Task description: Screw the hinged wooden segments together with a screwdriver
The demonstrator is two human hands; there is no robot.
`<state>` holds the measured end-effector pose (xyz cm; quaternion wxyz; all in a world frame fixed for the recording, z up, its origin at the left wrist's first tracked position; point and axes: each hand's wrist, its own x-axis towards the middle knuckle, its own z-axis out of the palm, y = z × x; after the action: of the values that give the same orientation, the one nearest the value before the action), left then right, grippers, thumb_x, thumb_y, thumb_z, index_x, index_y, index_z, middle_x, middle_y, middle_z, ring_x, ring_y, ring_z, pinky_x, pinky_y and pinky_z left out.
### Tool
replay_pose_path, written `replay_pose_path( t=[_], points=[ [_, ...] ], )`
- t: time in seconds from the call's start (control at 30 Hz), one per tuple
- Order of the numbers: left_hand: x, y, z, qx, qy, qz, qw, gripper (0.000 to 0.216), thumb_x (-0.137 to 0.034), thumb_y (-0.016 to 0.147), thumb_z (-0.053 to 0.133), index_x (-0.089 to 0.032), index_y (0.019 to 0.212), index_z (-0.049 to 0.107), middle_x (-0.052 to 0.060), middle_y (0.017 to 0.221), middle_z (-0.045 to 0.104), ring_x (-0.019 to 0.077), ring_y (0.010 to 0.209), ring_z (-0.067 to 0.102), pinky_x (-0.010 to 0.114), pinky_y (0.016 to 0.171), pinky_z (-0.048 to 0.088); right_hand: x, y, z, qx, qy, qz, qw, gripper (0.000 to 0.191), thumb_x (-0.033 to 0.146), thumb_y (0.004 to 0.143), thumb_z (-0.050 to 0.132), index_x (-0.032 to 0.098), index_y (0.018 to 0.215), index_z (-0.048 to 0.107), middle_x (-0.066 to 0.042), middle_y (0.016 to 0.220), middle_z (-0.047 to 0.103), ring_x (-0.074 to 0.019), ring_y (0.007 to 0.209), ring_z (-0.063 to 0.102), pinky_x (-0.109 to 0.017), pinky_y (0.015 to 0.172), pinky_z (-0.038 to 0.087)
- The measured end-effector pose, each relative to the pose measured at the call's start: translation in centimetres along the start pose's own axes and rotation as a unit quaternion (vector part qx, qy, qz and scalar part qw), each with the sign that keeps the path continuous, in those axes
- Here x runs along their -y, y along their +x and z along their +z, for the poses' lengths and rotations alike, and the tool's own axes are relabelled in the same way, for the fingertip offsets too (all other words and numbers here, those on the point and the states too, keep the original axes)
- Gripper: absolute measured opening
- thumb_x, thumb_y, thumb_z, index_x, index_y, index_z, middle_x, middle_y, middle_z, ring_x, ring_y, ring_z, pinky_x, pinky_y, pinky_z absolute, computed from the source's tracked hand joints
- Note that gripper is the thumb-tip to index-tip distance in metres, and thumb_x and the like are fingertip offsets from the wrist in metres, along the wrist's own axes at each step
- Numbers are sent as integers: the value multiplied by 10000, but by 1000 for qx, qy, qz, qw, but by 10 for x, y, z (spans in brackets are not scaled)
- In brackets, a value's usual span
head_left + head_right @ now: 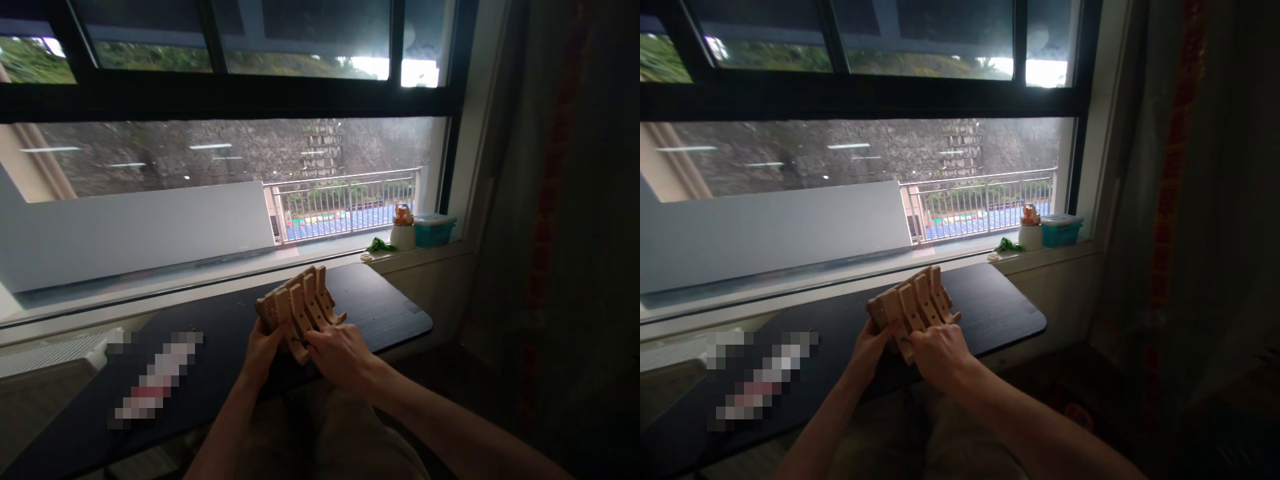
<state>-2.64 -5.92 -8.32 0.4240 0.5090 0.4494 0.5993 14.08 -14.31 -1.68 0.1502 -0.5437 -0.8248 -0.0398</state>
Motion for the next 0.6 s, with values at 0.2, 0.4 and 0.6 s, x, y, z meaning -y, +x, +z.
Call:
replay_pose_path(
  t=[0.2, 0.4, 0.6],
  points=[
    [5, 8, -7, -4, -12, -16, 1000, 631, -429, 563, 776, -179, 1100, 556, 52, 939, 691, 201, 781, 667, 321, 705, 537, 7, 3, 7, 4, -32, -21, 999, 178, 178, 841, 445, 185, 904, 611, -88, 779, 701, -225, 726, 677, -274, 575, 437],
    [5, 9, -9, -33, 28, -51, 998, 585, -381, 474, 807, -166, 975, 597, 15, 832, 676, 172, 685, 633, 292, 654, 515, 18, 10, 9, 1, -36, -61, 998, 180, 159, 858, 440, 131, 941, 598, -96, 806, 705, -218, 729, 677, -314, 592, 481],
    [0, 8, -7, -70, 96, -37, 992, 534, -389, 502, 779, -160, 958, 622, 13, 818, 692, 172, 669, 622, 288, 611, 521, 21, 16, 8, 13, -57, -117, 991, 237, 131, 862, 432, 61, 1040, 572, -141, 800, 704, -241, 741, 681, -339, 566, 489]
  ],
)
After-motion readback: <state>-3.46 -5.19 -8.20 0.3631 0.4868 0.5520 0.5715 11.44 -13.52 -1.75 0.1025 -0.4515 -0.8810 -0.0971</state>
